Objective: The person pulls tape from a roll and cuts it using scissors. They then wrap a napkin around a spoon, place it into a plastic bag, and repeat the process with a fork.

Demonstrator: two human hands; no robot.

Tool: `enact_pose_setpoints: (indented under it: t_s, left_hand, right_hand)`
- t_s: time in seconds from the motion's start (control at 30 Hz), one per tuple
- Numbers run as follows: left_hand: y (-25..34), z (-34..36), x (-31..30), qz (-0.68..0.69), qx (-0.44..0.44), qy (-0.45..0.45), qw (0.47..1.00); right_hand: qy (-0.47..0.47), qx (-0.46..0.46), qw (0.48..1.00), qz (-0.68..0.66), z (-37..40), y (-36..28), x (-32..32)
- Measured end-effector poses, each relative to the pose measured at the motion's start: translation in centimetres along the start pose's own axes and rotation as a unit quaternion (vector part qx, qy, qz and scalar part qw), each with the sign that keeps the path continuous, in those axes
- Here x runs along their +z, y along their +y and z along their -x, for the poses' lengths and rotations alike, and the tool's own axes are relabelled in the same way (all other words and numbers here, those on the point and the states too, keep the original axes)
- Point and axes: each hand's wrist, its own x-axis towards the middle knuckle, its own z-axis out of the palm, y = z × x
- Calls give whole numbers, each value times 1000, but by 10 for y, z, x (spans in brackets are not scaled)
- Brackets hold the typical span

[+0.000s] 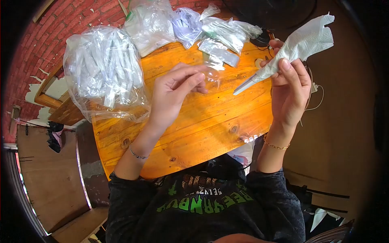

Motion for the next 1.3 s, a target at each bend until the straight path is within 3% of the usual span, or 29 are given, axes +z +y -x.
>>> enact_pose_setpoints:
  t_s: [0.2,0.4,0.57,0.73,0.87,1.3]
  left_hand:
    - [10,3,9,-12,-20,41,999]
    - [2,6,-2,-66,87,42,993]
    - [6,8,4,-18,63,59,996]
    - [10,10,8,-17,51,47,997]
    - [13,12,9,-13,45,36,998]
    - [17,16,14,-18,6,30,999]
  right_hand:
    - [26,4,1000,1,-1,3,-3]
    - [35,6,999,-2,-3,7,-6]
    - [9,7,999,37,-7,11,-15]
    - [12,-108,994,11,-15,4,7]
    - [-59,-165,984,36,-20,12,10]
    - [-201,-87,975,35,-30,21,17]
